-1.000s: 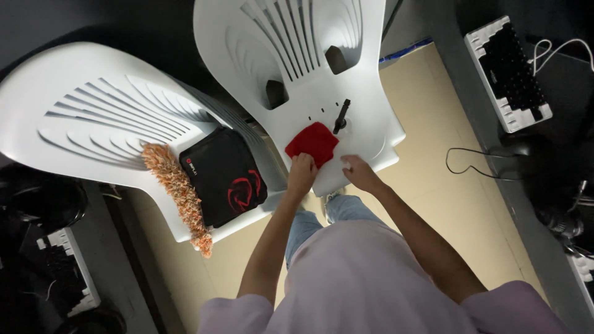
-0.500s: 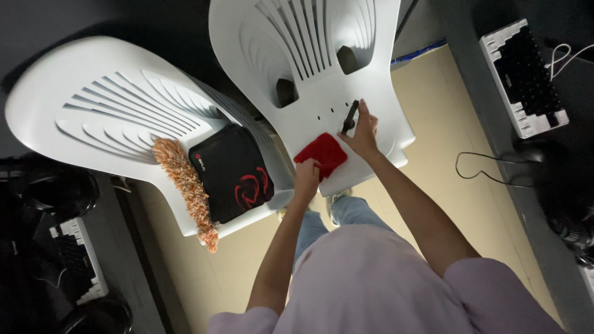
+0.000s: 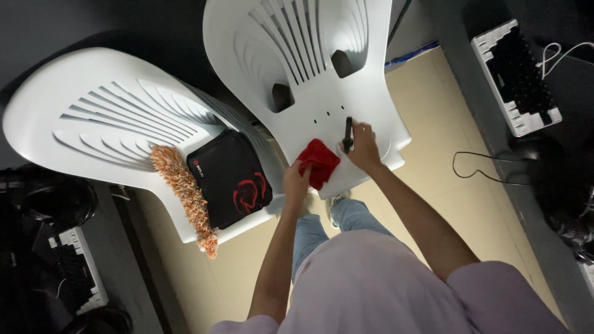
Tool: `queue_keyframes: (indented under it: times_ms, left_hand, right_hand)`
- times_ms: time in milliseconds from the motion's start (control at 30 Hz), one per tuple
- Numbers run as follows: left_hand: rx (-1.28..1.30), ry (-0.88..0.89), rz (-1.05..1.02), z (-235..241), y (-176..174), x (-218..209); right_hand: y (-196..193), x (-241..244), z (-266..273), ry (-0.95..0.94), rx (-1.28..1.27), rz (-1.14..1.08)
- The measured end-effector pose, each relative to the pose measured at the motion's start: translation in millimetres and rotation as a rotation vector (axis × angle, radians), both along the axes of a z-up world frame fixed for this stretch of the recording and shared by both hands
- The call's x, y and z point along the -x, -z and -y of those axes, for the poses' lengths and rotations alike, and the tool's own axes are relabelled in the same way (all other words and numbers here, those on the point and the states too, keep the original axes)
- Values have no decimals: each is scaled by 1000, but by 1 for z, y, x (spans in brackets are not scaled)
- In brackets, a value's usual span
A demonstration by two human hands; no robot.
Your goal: The person sprays a red cloth with a cleaning solution and wipes a white plastic chair. They then clean a computer keyboard, a pair of headphones, and a computer mouse on a desk using the cloth.
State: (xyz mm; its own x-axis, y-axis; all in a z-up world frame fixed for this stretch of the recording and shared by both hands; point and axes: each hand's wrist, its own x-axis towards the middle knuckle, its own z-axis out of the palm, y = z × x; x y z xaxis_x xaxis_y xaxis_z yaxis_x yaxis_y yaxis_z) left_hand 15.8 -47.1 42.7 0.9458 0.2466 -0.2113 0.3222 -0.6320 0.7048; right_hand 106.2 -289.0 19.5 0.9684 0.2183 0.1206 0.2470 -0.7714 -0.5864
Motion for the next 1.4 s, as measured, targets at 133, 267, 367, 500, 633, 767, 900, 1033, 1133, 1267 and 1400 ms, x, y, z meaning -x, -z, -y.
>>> queue_keyframes:
  times_ms: [133,267,367,500,633,767,900,1033,1133,1267,1400]
  left_hand:
    - [34,-30,-68,-6,-29,-13]
    - [113,92,251,-14,-33,-15]
    - [303,90,231,-20,-29,-10]
    - [327,85,93,-29,-14,-3]
    - [361,84,154,-36,28,4]
    - [206,193,22,-32,-20,13]
    - [406,224,1,-28,-69,26]
    - [552,396,89,-31,-69,32]
    - [564,477,27,-29,-110,44]
    - [636,537,15,-32,-124,54]
    - [679,578,-10,-30,-153,68]
  right_hand:
    - [-47,22,-5,10,-91,-16]
    - [-49,43,-7,-6,-360,40]
    - [-41,66,-10,-38,-472,-49]
    - [-43,102,-8,-37,-450,-306]
    - [-56,145,-5,-148,-499,-361]
    - [-85,192,-17,-240,-488,-374]
    - [-129,229,-36,-100,-495,-420]
    - [-135,259,-58,48,-560,-293]
    - [-138,281,-68,68,-621,-156]
    - [-168,305,-83,95,-656,-76]
    - [-160,332,-83,271,-608,-225]
